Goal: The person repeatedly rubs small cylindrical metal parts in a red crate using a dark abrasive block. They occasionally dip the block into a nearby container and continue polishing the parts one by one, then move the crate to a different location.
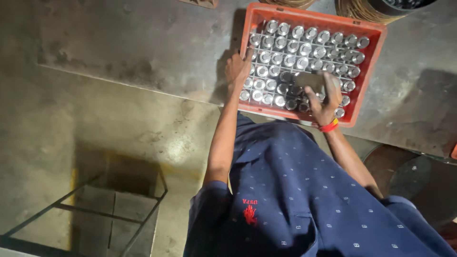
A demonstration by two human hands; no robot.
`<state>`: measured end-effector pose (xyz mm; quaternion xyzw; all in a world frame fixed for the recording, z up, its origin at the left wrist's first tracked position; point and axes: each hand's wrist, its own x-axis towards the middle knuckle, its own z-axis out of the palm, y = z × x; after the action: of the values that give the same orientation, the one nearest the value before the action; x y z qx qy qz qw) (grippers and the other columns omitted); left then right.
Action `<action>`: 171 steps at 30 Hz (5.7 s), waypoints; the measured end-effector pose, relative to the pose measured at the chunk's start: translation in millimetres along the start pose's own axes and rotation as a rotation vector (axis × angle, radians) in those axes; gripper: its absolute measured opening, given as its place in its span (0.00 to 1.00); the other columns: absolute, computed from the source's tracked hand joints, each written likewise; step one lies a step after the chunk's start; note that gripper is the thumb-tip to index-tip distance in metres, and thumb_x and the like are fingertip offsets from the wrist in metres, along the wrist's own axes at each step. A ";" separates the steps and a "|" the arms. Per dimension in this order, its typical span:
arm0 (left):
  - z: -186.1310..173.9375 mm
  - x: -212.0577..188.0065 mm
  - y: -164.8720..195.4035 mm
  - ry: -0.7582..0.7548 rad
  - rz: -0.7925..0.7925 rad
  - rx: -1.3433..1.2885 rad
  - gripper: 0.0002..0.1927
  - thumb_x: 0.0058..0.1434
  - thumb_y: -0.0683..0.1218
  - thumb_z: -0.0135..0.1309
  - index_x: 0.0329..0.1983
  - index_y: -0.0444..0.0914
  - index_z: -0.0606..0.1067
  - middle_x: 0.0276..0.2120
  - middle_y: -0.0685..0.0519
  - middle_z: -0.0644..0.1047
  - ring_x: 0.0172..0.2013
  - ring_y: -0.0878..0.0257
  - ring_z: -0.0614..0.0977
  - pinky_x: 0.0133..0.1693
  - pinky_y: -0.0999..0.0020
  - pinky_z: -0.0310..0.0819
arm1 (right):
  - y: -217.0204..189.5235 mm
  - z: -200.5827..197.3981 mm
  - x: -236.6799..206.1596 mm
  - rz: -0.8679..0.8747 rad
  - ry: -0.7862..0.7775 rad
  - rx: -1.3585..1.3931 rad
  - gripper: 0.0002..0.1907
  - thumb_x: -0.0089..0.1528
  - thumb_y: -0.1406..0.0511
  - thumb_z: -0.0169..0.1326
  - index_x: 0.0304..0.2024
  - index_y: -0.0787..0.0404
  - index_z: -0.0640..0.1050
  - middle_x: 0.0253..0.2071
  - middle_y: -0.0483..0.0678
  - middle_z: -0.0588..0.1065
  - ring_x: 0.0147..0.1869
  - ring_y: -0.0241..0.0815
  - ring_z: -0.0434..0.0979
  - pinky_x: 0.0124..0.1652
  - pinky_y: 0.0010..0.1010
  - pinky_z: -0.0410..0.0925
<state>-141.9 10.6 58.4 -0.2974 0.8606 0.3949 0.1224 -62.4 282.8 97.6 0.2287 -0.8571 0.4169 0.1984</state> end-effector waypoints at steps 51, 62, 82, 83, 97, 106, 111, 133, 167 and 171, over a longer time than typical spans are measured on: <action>8.5 -3.2 -4.8 0.034 0.049 -0.029 0.43 0.61 0.74 0.43 0.64 0.37 0.70 0.46 0.29 0.79 0.50 0.32 0.80 0.53 0.43 0.73 | 48.5 13.4 68.2 0.023 -0.027 -0.013 0.23 0.68 0.70 0.68 0.63 0.69 0.76 0.49 0.55 0.78 0.53 0.48 0.79 0.54 0.40 0.72; 22.3 -17.8 -13.7 0.429 0.291 -0.001 0.43 0.65 0.65 0.52 0.78 0.44 0.54 0.72 0.38 0.57 0.67 0.37 0.64 0.62 0.35 0.60 | 50.7 24.2 91.2 -0.103 0.163 0.039 0.23 0.66 0.71 0.66 0.61 0.71 0.74 0.50 0.57 0.78 0.50 0.52 0.79 0.46 0.39 0.71; 24.2 -18.6 -18.5 0.492 0.377 -0.045 0.43 0.67 0.62 0.53 0.79 0.44 0.51 0.77 0.37 0.48 0.74 0.35 0.53 0.67 0.35 0.53 | 83.1 35.1 131.3 0.042 -0.131 -0.010 0.23 0.69 0.65 0.65 0.65 0.62 0.76 0.54 0.56 0.78 0.54 0.49 0.79 0.50 0.36 0.74; 24.3 -19.2 -18.8 0.490 0.389 -0.045 0.44 0.67 0.63 0.52 0.79 0.44 0.51 0.77 0.37 0.48 0.74 0.35 0.53 0.67 0.36 0.54 | 85.7 35.3 133.8 0.100 -0.268 -0.015 0.24 0.70 0.64 0.65 0.67 0.61 0.77 0.55 0.55 0.78 0.54 0.48 0.80 0.49 0.35 0.75; 28.2 -15.5 -18.7 0.447 0.404 -0.065 0.43 0.69 0.63 0.50 0.80 0.43 0.49 0.78 0.38 0.49 0.74 0.36 0.55 0.68 0.37 0.54 | 84.9 27.8 123.9 0.008 0.186 0.123 0.29 0.71 0.66 0.65 0.71 0.66 0.68 0.61 0.58 0.76 0.65 0.51 0.77 0.63 0.44 0.71; 22.9 -13.3 -13.1 0.430 0.404 -0.111 0.43 0.67 0.62 0.51 0.78 0.40 0.51 0.76 0.37 0.50 0.73 0.35 0.56 0.66 0.38 0.57 | 69.7 74.7 153.7 -0.039 0.058 0.068 0.30 0.68 0.67 0.65 0.70 0.65 0.72 0.60 0.56 0.77 0.62 0.52 0.78 0.60 0.42 0.71; 21.6 -15.7 -11.4 0.413 0.398 -0.118 0.42 0.67 0.63 0.51 0.77 0.39 0.53 0.76 0.36 0.50 0.72 0.35 0.57 0.66 0.38 0.57 | 56.0 92.2 152.1 -0.070 -0.105 0.105 0.27 0.69 0.67 0.65 0.68 0.64 0.73 0.60 0.56 0.77 0.60 0.53 0.77 0.59 0.40 0.71; 25.3 -8.0 -7.9 0.320 0.267 -0.069 0.35 0.71 0.65 0.43 0.70 0.37 0.60 0.64 0.32 0.67 0.64 0.35 0.71 0.61 0.42 0.68 | 39.8 58.0 100.5 0.073 -0.087 0.010 0.21 0.67 0.67 0.66 0.62 0.64 0.78 0.53 0.56 0.79 0.55 0.52 0.80 0.55 0.44 0.73; 13.5 9.8 -6.9 -0.041 0.023 -0.109 0.44 0.62 0.76 0.34 0.67 0.42 0.70 0.49 0.29 0.77 0.53 0.32 0.78 0.56 0.41 0.69 | -1.3 44.1 32.8 0.047 -0.086 -0.056 0.26 0.65 0.68 0.67 0.64 0.68 0.75 0.48 0.59 0.78 0.50 0.53 0.78 0.50 0.40 0.71; 17.6 8.6 -6.2 -0.028 -0.001 -0.101 0.43 0.62 0.76 0.33 0.65 0.43 0.72 0.49 0.30 0.78 0.53 0.32 0.78 0.57 0.42 0.69 | -30.5 58.3 26.0 -0.005 0.006 -0.001 0.23 0.62 0.66 0.71 0.55 0.67 0.76 0.44 0.58 0.79 0.43 0.50 0.80 0.42 0.36 0.71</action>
<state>-145.4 17.1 39.3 -0.2983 0.8376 0.4417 0.1194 -75.3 213.2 97.0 0.2294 -0.8563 0.4164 0.2019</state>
